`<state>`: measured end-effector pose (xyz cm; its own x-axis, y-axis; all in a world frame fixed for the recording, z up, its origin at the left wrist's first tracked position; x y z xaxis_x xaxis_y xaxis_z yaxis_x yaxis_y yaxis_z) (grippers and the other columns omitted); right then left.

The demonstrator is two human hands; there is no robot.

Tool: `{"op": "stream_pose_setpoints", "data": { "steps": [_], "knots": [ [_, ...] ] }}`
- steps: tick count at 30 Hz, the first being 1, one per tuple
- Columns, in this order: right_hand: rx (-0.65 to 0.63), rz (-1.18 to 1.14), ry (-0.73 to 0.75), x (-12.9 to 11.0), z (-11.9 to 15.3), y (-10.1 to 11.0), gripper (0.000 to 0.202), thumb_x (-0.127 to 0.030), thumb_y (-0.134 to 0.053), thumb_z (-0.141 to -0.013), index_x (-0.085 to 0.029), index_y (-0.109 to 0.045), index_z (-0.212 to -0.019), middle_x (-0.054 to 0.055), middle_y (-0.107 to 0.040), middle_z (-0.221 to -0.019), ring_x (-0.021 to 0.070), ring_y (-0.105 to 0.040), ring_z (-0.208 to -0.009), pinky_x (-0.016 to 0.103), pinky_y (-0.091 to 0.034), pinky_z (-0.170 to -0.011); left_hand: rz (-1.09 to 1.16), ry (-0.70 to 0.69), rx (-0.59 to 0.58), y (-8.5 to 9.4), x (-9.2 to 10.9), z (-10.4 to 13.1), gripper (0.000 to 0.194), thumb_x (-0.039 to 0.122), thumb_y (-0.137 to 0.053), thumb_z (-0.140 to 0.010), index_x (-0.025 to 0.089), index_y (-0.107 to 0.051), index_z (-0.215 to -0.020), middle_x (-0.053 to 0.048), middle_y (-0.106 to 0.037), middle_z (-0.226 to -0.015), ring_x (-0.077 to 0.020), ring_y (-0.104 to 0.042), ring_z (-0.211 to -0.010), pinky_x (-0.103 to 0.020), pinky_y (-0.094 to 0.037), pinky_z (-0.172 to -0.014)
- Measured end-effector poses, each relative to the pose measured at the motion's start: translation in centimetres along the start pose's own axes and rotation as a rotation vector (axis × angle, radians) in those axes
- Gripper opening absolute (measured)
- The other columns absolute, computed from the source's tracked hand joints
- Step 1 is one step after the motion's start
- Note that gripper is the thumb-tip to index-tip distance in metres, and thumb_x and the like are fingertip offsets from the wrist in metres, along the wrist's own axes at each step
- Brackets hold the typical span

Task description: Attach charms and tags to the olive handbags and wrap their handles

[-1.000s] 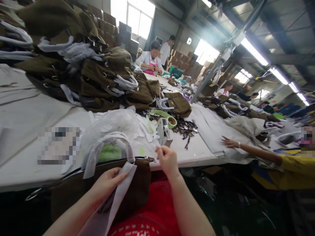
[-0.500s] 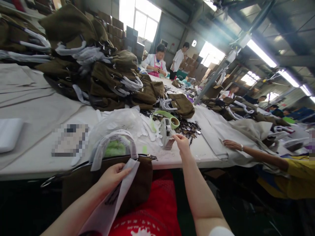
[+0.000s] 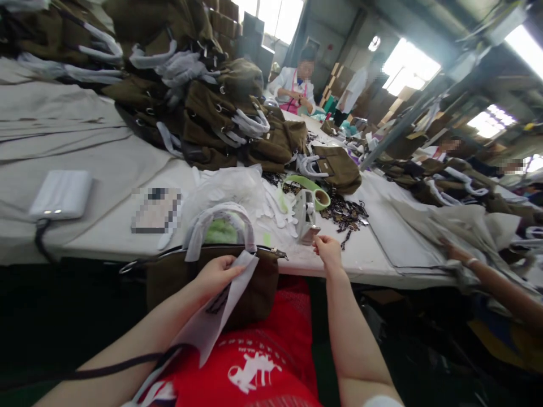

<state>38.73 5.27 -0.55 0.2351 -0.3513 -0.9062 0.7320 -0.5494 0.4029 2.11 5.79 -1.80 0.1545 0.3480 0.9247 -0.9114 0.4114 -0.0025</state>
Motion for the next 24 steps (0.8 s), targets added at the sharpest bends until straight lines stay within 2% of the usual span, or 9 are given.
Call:
{"op": "stream_pose_setpoints", "data": {
  "steps": [3, 6, 8, 10, 13, 15, 18, 21, 24],
  "knots": [
    [-0.026, 0.053, -0.014, 0.2, 1.6, -0.3, 0.033, -0.047, -0.07, -0.063, -0.015, -0.063, -0.066, 0.002, -0.062, -0.051, 0.0124, -0.052, -0.04, 0.023, -0.04, -0.042, -0.012, -0.007, 0.06, 0.4, -0.3, 0.0, 0.049, 0.061, -0.072, -0.06, 0.014, -0.067, -0.074, -0.002, -0.066, -0.066, -0.0169, -0.057, -0.061, -0.025, -0.04, -0.055],
    [-0.132, 0.035, 0.092, -2.7, 5.6, -2.7, 0.036, -0.051, -0.069, -0.068, -0.015, -0.067, -0.073, 0.002, -0.064, -0.056, 0.0118, -0.053, -0.042, 0.023, -0.041, -0.043, -0.029, -0.016, 0.077, 0.4, -0.6, -0.1, 0.045, 0.058, -0.071, -0.062, 0.015, -0.065, -0.074, -0.001, -0.065, -0.065, -0.0174, -0.057, -0.061, -0.025, -0.04, -0.055],
    [-0.291, -0.033, 0.184, -5.7, 9.1, -5.8, 0.035, -0.051, -0.067, -0.074, -0.016, -0.067, -0.077, 0.001, -0.065, -0.058, 0.0106, -0.052, -0.044, 0.021, -0.04, -0.044, -0.049, -0.029, 0.073, 0.4, -0.7, -0.1, 0.045, 0.058, -0.07, -0.064, 0.015, -0.065, -0.076, -0.001, -0.066, -0.067, -0.0176, -0.058, -0.062, -0.025, -0.04, -0.056],
    [-0.465, -0.077, 0.202, -7.8, 12.3, -9.4, 0.034, -0.05, -0.065, -0.078, -0.016, -0.066, -0.075, 0.0, -0.063, -0.056, 0.0093, -0.05, -0.042, 0.02, -0.038, -0.042, -0.06, -0.044, 0.063, 0.3, -0.7, -0.1, 0.046, 0.058, -0.069, -0.066, 0.014, -0.066, -0.079, -0.002, -0.066, -0.069, -0.0178, -0.059, -0.064, -0.025, -0.041, -0.057],
    [-0.651, 0.003, 0.202, -8.8, 15.1, -14.0, 0.031, -0.045, -0.061, -0.081, -0.016, -0.064, -0.07, -0.001, -0.062, -0.054, 0.0075, -0.047, -0.039, 0.018, -0.034, -0.04, -0.089, -0.075, 0.055, 0.3, -0.6, -0.3, 0.046, 0.059, -0.067, -0.068, 0.014, -0.065, -0.079, -0.002, -0.066, -0.07, -0.018, -0.058, -0.065, -0.025, -0.041, -0.057],
    [-0.678, 0.141, 0.218, -8.4, 15.5, -15.8, 0.028, -0.041, -0.06, -0.082, -0.017, -0.063, -0.067, -0.001, -0.063, -0.055, 0.007, -0.046, -0.037, 0.018, -0.033, -0.04, -0.117, -0.1, 0.07, 0.4, -0.4, -0.4, 0.046, 0.059, -0.065, -0.069, 0.014, -0.064, -0.075, -0.002, -0.064, -0.068, -0.0177, -0.056, -0.064, -0.025, -0.04, -0.055],
    [-0.659, 0.366, 0.236, -7.7, 15.0, -16.7, 0.029, -0.039, -0.06, -0.082, -0.018, -0.064, -0.063, -0.001, -0.063, -0.051, 0.0085, -0.05, -0.037, 0.019, -0.034, -0.041, -0.142, -0.124, 0.088, 0.6, -0.2, -0.4, 0.044, 0.058, -0.065, -0.069, 0.015, -0.063, -0.071, -0.001, -0.061, -0.064, -0.0163, -0.053, -0.061, -0.024, -0.037, -0.053],
    [-0.658, 0.543, 0.219, -7.6, 14.5, -16.6, 0.039, -0.046, -0.061, -0.083, -0.019, -0.064, -0.055, 0.0, -0.058, -0.042, 0.0113, -0.051, -0.035, 0.022, -0.034, -0.042, -0.131, -0.144, 0.086, 0.5, 0.2, -0.2, 0.044, 0.059, -0.066, -0.068, 0.015, -0.062, -0.068, 0.0, -0.059, -0.062, -0.0148, -0.051, -0.059, -0.024, -0.035, -0.053],
    [-0.639, 0.656, 0.187, -7.6, 14.3, -16.4, 0.056, -0.059, -0.059, -0.083, -0.02, -0.057, -0.043, 0.002, -0.054, -0.037, 0.0117, -0.046, -0.031, 0.026, -0.032, -0.042, 0.005, -0.109, 0.055, 0.4, 0.1, 0.1, 0.048, 0.062, -0.069, -0.066, 0.015, -0.063, -0.07, 0.0, -0.06, -0.063, -0.0142, -0.051, -0.06, -0.024, -0.036, -0.055]
  ]
}}
Point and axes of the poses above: each hand's wrist, its own z-axis away from the middle knuckle, its own y-axis out of the back of the hand, x = y × z, the point moved 10 cm from there along -z, towards the middle knuckle
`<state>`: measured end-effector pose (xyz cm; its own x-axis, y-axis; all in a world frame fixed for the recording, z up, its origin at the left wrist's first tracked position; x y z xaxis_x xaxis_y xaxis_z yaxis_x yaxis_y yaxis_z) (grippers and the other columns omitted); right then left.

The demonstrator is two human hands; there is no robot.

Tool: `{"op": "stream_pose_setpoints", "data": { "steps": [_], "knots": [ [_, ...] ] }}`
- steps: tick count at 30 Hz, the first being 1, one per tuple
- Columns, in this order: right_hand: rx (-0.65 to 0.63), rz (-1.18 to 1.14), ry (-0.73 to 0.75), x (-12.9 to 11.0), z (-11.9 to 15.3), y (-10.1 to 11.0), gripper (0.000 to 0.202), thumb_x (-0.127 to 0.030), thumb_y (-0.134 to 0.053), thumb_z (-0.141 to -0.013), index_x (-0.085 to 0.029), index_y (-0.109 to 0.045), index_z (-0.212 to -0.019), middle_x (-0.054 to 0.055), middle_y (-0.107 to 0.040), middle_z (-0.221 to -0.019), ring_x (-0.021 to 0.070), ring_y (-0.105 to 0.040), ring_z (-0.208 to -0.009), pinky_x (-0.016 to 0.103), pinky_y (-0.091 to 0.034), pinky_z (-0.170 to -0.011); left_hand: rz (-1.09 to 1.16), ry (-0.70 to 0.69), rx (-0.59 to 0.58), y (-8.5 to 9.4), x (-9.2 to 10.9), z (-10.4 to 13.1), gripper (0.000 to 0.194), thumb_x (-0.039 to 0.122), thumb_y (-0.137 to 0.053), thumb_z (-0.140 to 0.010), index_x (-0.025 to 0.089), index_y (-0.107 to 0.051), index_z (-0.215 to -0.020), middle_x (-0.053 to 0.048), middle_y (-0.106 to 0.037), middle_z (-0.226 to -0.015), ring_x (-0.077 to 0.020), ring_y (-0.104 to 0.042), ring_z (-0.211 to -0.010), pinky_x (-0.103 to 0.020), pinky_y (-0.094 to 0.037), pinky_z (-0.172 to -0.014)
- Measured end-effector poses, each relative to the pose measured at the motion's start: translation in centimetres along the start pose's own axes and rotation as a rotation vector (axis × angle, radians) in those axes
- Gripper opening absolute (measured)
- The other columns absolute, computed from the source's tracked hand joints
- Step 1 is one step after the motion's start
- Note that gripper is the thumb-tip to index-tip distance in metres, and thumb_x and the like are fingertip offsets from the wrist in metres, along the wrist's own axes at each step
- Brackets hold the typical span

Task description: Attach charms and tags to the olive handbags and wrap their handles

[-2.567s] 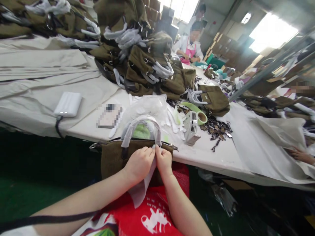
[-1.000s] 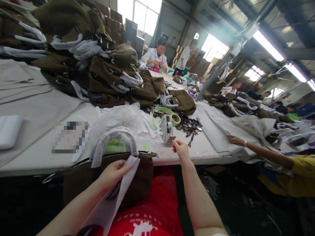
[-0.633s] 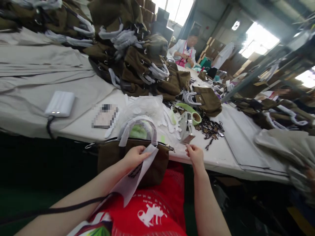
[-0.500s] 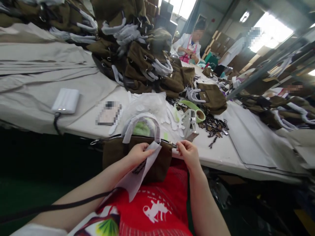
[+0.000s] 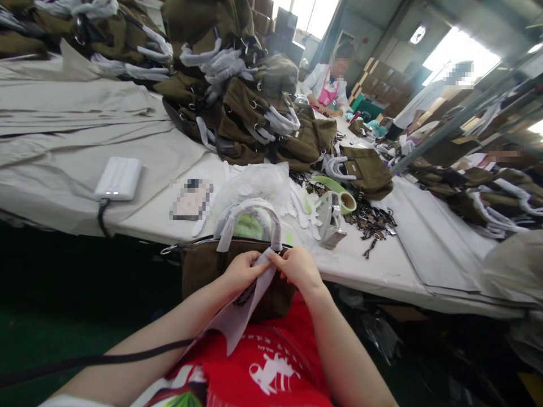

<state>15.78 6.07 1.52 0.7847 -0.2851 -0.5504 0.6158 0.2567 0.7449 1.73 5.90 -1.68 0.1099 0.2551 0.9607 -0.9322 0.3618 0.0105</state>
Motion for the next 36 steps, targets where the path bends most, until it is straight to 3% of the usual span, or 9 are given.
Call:
{"op": "stream_pose_setpoints", "data": {
  "steps": [3, 8, 10, 13, 19, 25, 29, 32, 36],
  "knots": [
    [-0.002, -0.15, -0.027, 0.6, 0.2, -1.2, 0.058, -0.065, -0.06, -0.08, -0.021, -0.053, -0.043, 0.003, -0.054, -0.038, 0.0107, -0.044, -0.031, 0.025, -0.03, -0.04, 0.196, 0.092, -0.083, -0.3, -0.3, 0.2, 0.054, 0.063, -0.075, -0.059, 0.014, -0.063, -0.077, -0.001, -0.063, -0.067, -0.0132, -0.052, -0.059, -0.024, -0.037, -0.056],
    [-0.022, -1.003, 0.033, 1.5, 2.2, -4.3, 0.039, -0.055, -0.074, -0.069, -0.019, -0.06, -0.071, -0.003, -0.058, -0.053, 0.0071, -0.047, -0.04, 0.018, -0.033, -0.039, 0.253, 0.18, -0.269, -0.6, -0.3, 0.6, 0.054, 0.062, -0.076, -0.059, 0.013, -0.062, -0.078, -0.001, -0.062, -0.067, -0.0123, -0.051, -0.058, -0.024, -0.037, -0.057],
    [-0.105, -1.168, 0.041, 1.4, 3.1, -5.2, 0.042, -0.049, -0.079, -0.064, -0.017, -0.064, -0.086, -0.002, -0.063, -0.063, 0.0084, -0.055, -0.048, 0.017, -0.04, -0.044, 0.191, 0.157, -0.275, -0.3, -0.1, 0.7, 0.052, 0.062, -0.073, -0.063, 0.014, -0.062, -0.08, -0.001, -0.062, -0.068, -0.0133, -0.052, -0.06, -0.025, -0.037, -0.057],
    [-0.146, -1.074, -0.049, 1.6, 3.3, -5.6, 0.048, -0.06, -0.071, -0.068, -0.015, -0.065, -0.086, 0.004, -0.067, -0.072, 0.0124, -0.063, -0.051, 0.019, -0.042, -0.043, -0.045, 0.056, -0.236, 0.0, 0.7, 1.0, 0.046, 0.058, -0.068, -0.069, 0.014, -0.064, -0.083, -0.001, -0.063, -0.072, -0.0161, -0.054, -0.065, -0.026, -0.039, -0.06],
    [0.159, -0.4, -0.03, 1.1, 1.0, -2.1, 0.049, -0.061, -0.064, -0.075, -0.017, -0.055, -0.055, 0.001, -0.056, -0.045, 0.0121, -0.057, -0.044, 0.019, -0.035, -0.041, -0.547, -0.186, -0.019, 0.5, 3.7, 1.8, 0.03, 0.045, -0.056, -0.081, 0.017, -0.066, -0.084, -0.005, -0.069, -0.078, -0.0211, -0.06, -0.071, -0.03, -0.04, -0.065],
    [-0.174, -0.928, -0.009, 0.5, 2.9, -5.2, 0.052, -0.065, -0.07, -0.066, -0.015, -0.062, -0.078, 0.002, -0.067, -0.066, 0.0107, -0.06, -0.045, 0.016, -0.039, -0.04, -0.41, -0.087, -0.148, 1.8, 2.8, 3.0, 0.053, 0.052, -0.065, -0.074, 0.016, -0.064, -0.112, -0.009, -0.072, -0.104, -0.0266, -0.066, -0.091, -0.032, -0.048, -0.079],
    [-0.356, -0.97, -0.046, -0.1, 4.9, -9.0, 0.052, -0.061, -0.075, -0.062, -0.012, -0.065, -0.078, 0.004, -0.067, -0.06, 0.0109, -0.058, -0.042, 0.016, -0.038, -0.037, -0.533, -0.025, -0.226, 2.3, 1.5, 5.1, 0.047, 0.052, -0.063, -0.077, 0.016, -0.066, -0.108, -0.009, -0.072, -0.1, -0.0276, -0.067, -0.089, -0.033, -0.049, -0.077],
    [-0.285, -0.96, -0.084, -0.2, 4.7, -10.9, 0.052, -0.064, -0.069, -0.066, -0.013, -0.062, -0.064, 0.002, -0.059, -0.044, 0.011, -0.053, -0.036, 0.018, -0.038, -0.035, -0.631, -0.062, -0.153, 2.5, 1.8, 6.1, 0.033, 0.038, -0.057, -0.084, 0.018, -0.065, -0.108, -0.009, -0.073, -0.102, -0.0273, -0.068, -0.093, -0.033, -0.049, -0.08],
    [-0.134, -0.92, -0.102, -0.4, 3.7, -11.3, 0.048, -0.06, -0.067, -0.071, -0.015, -0.059, -0.058, 0.001, -0.053, -0.038, 0.0117, -0.049, -0.032, 0.02, -0.036, -0.033, -0.857, -0.138, -0.04, 2.3, 2.4, 6.7, 0.039, 0.029, -0.042, -0.093, 0.016, -0.057, -0.127, -0.013, -0.071, -0.115, -0.0279, -0.068, -0.101, -0.037, -0.05, -0.086]
  ]
}}
Point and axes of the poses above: each hand's wrist, its own z-axis away from the middle knuckle, its own y-axis out of the back of the hand, x = y × z, the point moved 10 cm from there along -z, towards the middle knuckle
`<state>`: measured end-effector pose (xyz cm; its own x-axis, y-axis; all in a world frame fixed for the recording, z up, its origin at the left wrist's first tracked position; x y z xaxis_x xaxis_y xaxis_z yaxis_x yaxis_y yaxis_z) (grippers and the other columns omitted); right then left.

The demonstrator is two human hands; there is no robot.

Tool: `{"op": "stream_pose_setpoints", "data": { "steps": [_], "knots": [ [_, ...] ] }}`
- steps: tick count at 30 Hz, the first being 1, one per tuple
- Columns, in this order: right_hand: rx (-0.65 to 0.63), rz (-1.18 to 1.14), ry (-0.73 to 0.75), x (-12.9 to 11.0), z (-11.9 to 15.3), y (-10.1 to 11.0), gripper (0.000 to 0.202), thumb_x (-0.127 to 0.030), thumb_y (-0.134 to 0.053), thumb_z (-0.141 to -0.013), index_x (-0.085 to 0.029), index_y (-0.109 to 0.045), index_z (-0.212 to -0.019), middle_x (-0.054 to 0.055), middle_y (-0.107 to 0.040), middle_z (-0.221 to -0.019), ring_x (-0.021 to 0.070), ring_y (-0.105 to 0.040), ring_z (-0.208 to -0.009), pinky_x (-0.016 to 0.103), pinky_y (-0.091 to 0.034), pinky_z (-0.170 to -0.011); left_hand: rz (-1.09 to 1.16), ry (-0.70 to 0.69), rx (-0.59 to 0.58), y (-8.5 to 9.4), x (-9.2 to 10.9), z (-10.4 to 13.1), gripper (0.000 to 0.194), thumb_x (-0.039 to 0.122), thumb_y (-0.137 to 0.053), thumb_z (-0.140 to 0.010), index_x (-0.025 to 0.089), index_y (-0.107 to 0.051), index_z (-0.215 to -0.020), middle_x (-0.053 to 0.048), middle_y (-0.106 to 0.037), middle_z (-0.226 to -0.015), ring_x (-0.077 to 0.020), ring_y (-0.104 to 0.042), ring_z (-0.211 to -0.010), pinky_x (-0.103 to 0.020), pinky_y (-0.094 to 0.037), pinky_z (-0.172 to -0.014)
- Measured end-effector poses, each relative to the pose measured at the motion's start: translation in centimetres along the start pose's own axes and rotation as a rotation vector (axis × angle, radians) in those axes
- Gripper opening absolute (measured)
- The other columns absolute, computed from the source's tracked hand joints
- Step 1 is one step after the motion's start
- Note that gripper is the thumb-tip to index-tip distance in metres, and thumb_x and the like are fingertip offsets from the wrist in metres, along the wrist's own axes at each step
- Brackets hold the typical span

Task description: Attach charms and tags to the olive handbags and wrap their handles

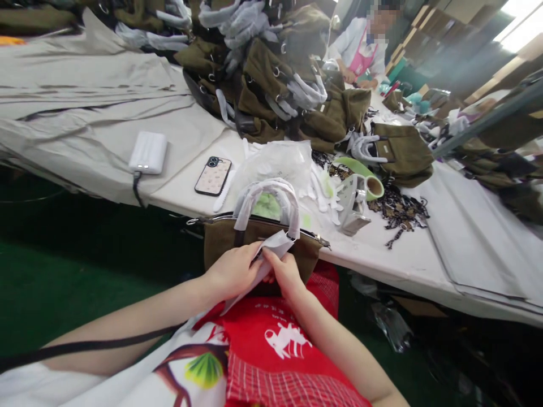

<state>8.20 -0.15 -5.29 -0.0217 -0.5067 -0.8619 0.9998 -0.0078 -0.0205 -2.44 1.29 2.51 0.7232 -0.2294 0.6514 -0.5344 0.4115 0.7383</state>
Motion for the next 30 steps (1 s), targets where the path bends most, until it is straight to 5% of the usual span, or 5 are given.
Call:
{"op": "stream_pose_setpoints", "data": {
  "steps": [5, 15, 21, 25, 30],
  "knots": [
    [0.094, -0.075, 0.025, -0.5, 0.3, -0.1, 0.042, -0.055, -0.067, -0.072, -0.015, -0.06, -0.062, 0.001, -0.054, -0.04, 0.0126, -0.05, -0.033, 0.021, -0.036, -0.032, -0.312, -0.069, 0.088, -0.2, 0.6, 0.7, 0.049, 0.017, -0.038, -0.094, 0.008, -0.043, -0.142, -0.017, -0.067, -0.123, -0.0262, -0.068, -0.103, -0.037, -0.054, -0.085],
    [0.083, -0.231, 0.001, -0.7, 1.0, -1.1, 0.046, -0.062, -0.063, -0.073, -0.016, -0.06, -0.07, 0.0, -0.055, -0.043, 0.0122, -0.049, -0.036, 0.022, -0.038, -0.037, -0.122, -0.259, 0.443, 3.2, 1.7, 2.6, 0.035, 0.02, -0.043, -0.096, 0.019, -0.065, -0.123, -0.009, -0.064, -0.101, -0.0202, -0.06, -0.095, -0.036, -0.053, -0.085],
    [0.006, -0.243, 0.007, -0.7, 1.1, -1.6, 0.049, -0.064, -0.055, -0.075, -0.018, -0.057, -0.06, 0.002, -0.054, -0.044, 0.0118, -0.048, -0.04, 0.023, -0.037, -0.04, -0.569, -0.471, 0.417, 1.4, 3.4, 3.6, 0.036, 0.013, -0.042, -0.095, 0.014, -0.062, -0.125, -0.012, -0.069, -0.101, -0.0234, -0.063, -0.095, -0.037, -0.051, -0.083],
    [-0.027, -0.222, 0.01, -1.1, 1.2, -1.8, 0.051, -0.067, -0.057, -0.073, -0.018, -0.056, -0.06, 0.001, -0.052, -0.045, 0.0114, -0.047, -0.04, 0.023, -0.036, -0.04, -0.56, -0.531, 0.368, 0.5, 3.7, 3.9, 0.035, 0.013, -0.039, -0.096, 0.014, -0.062, -0.123, -0.011, -0.07, -0.103, -0.0218, -0.063, -0.098, -0.035, -0.05, -0.086],
    [0.161, -0.163, -0.05, -0.1, 0.8, -0.2, 0.052, -0.067, -0.066, -0.07, -0.022, -0.045, -0.054, -0.005, -0.04, -0.039, 0.0092, -0.036, -0.035, 0.023, -0.026, -0.035, -0.474, -0.566, 0.251, -0.6, 4.5, 4.2, 0.032, 0.014, -0.04, -0.095, 0.015, -0.066, -0.111, -0.011, -0.07, -0.098, -0.0207, -0.064, -0.093, -0.034, -0.053, -0.085]
  ]
}}
Point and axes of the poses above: each hand's wrist, its own z-axis away from the middle knuckle, its own y-axis out of the back of the hand, x = y × z, the point moved 10 cm from there along -z, towards the middle knuckle
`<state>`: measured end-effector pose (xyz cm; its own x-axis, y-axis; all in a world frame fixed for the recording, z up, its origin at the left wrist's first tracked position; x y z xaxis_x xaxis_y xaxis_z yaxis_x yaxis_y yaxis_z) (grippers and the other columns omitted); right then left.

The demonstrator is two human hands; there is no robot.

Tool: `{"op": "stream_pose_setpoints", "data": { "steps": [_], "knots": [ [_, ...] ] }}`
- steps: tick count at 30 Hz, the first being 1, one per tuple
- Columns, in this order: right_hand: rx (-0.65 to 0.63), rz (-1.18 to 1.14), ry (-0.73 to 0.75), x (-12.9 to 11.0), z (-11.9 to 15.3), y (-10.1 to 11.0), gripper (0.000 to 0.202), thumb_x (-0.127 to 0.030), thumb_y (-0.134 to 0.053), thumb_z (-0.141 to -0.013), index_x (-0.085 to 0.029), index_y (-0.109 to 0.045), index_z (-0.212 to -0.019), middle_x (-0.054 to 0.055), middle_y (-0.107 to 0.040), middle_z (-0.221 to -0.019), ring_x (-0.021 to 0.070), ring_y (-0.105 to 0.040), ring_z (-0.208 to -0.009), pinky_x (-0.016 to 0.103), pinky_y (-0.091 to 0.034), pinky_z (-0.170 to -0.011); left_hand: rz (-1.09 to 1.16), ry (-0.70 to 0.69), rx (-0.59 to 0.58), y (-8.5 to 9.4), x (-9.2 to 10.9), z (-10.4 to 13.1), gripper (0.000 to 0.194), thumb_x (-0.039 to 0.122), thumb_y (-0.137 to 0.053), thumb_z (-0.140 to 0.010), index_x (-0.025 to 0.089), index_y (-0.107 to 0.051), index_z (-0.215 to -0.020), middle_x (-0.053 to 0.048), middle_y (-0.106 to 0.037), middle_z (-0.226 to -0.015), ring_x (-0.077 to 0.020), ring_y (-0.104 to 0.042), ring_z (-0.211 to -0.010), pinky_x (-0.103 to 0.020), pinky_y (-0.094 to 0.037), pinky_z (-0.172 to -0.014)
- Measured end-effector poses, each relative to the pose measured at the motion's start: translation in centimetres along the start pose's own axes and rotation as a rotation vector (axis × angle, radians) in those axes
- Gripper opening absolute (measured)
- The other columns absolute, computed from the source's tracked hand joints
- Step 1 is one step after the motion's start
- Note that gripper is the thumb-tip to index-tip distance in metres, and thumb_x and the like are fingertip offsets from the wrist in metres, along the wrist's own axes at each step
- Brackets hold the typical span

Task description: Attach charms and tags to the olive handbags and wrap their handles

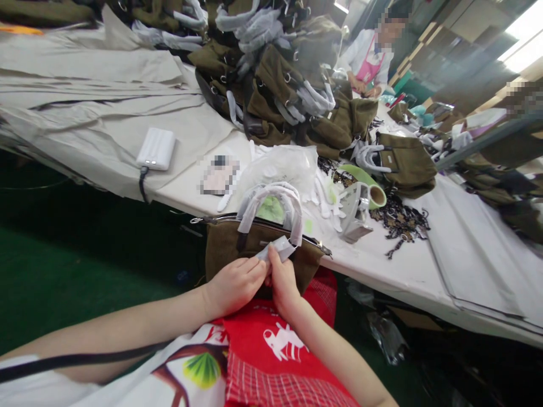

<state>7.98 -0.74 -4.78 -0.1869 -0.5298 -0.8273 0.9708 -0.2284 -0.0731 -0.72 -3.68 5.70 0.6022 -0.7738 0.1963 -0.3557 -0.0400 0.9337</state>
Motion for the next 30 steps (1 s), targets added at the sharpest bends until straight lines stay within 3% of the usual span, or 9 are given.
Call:
{"op": "stream_pose_setpoints", "data": {
  "steps": [2, 5, 7, 10, 13, 17, 20, 26, 30],
  "knots": [
    [0.015, -0.028, 0.036, -0.2, -0.2, 0.2, 0.051, -0.067, -0.065, -0.071, -0.022, -0.045, -0.057, -0.006, -0.038, -0.04, 0.0091, -0.034, -0.036, 0.023, -0.025, -0.036, 0.124, 0.127, 0.044, 1.2, -1.3, -0.1, 0.031, 0.022, -0.044, -0.094, 0.015, -0.064, -0.116, -0.012, -0.069, -0.101, -0.0217, -0.063, -0.094, -0.035, -0.053, -0.086],
    [-0.014, -0.057, 0.086, -0.5, -0.4, 0.1, 0.051, -0.068, -0.063, -0.072, -0.022, -0.046, -0.058, -0.007, -0.037, -0.04, 0.0089, -0.032, -0.037, 0.023, -0.022, -0.036, 0.407, 0.473, 0.107, 2.3, -5.8, 0.3, 0.037, 0.037, -0.042, -0.095, 0.016, -0.063, -0.117, -0.012, -0.067, -0.108, -0.0238, -0.063, -0.1, -0.036, -0.05, -0.09],
    [-0.048, -0.054, 0.107, -0.6, -0.2, -0.2, 0.053, -0.07, -0.062, -0.072, -0.022, -0.044, -0.057, -0.007, -0.036, -0.038, 0.0085, -0.031, -0.037, 0.023, -0.021, -0.037, 0.619, 0.628, -0.027, 0.4, -7.7, 0.6, 0.04, 0.044, -0.039, -0.095, 0.017, -0.067, -0.104, -0.009, -0.071, -0.1, -0.0233, -0.065, -0.092, -0.033, -0.05, -0.082],
    [-0.078, -0.024, 0.139, -0.9, 0.0, -0.6, 0.057, -0.074, -0.059, -0.072, -0.022, -0.045, -0.054, -0.006, -0.036, -0.037, 0.0081, -0.03, -0.037, 0.023, -0.02, -0.037, 0.836, 0.725, -0.272, -3.2, -8.2, 0.9, 0.044, 0.056, -0.049, -0.086, 0.017, -0.069, -0.08, -0.005, -0.071, -0.077, -0.0216, -0.063, -0.072, -0.028, -0.045, -0.062],
    [-0.083, 0.03, 0.154, -1.2, 0.1, 0.0, 0.06, -0.076, -0.058, -0.071, -0.021, -0.046, -0.052, -0.005, -0.038, -0.038, 0.0081, -0.033, -0.037, 0.023, -0.022, -0.038, 1.062, 0.826, -0.319, -5.1, -7.6, 1.1, 0.046, 0.06, -0.059, -0.076, 0.015, -0.069, -0.075, -0.003, -0.069, -0.07, -0.0189, -0.058, -0.063, -0.025, -0.04, -0.054],
    [-0.178, 0.139, 0.12, -1.6, -0.2, 1.0, 0.062, -0.078, -0.055, -0.072, -0.02, -0.047, -0.052, -0.004, -0.041, -0.036, 0.0081, -0.035, -0.034, 0.023, -0.023, -0.037, 1.36, 0.872, -0.303, -5.6, -5.6, 0.8, 0.048, 0.058, -0.068, -0.068, 0.013, -0.072, -0.085, -0.003, -0.071, -0.073, -0.0172, -0.058, -0.063, -0.024, -0.041, -0.057],
    [-0.221, 0.154, 0.11, -2.2, -0.5, 1.8, 0.062, -0.079, -0.055, -0.072, -0.018, -0.054, -0.063, -0.004, -0.045, -0.038, 0.0083, -0.038, -0.033, 0.021, -0.025, -0.035, 1.299, 0.845, -0.267, -5.4, -5.6, 0.4, 0.044, 0.055, -0.069, -0.069, 0.014, -0.073, -0.085, -0.002, -0.071, -0.074, -0.0179, -0.059, -0.065, -0.024, -0.041, -0.059],
    [-0.133, 0.103, 0.085, -2.4, -0.9, 2.4, 0.06, -0.079, -0.06, -0.066, -0.019, -0.051, -0.062, -0.006, -0.044, -0.038, 0.0069, -0.035, -0.03, 0.02, -0.023, -0.032, 1.135, 0.724, -0.298, -5.6, -5.4, -0.4, 0.044, 0.053, -0.06, -0.077, 0.015, -0.074, -0.093, -0.004, -0.075, -0.087, -0.0249, -0.065, -0.082, -0.028, -0.047, -0.072],
    [-0.465, 0.451, 0.019, -3.9, 1.2, 2.4, 0.054, -0.069, -0.064, -0.072, -0.015, -0.065, -0.067, 0.0, -0.059, -0.048, 0.009, -0.045, -0.033, 0.02, -0.029, -0.034, 1.1, 0.759, -0.312, -5.9, -6.1, 0.2, 0.053, 0.061, -0.058, -0.075, 0.014, -0.075, -0.092, -0.005, -0.075, -0.083, -0.0272, -0.065, -0.079, -0.03, -0.049, -0.07]
  ]
}}
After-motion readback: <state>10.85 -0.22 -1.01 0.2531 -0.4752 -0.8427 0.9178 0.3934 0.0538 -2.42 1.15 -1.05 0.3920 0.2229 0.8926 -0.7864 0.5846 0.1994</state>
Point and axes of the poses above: each hand's wrist, its own z-axis away from the middle knuckle, its own y-axis out of the back of the hand, x = y × z, the point moved 10 cm from there along -z, towards the middle knuckle
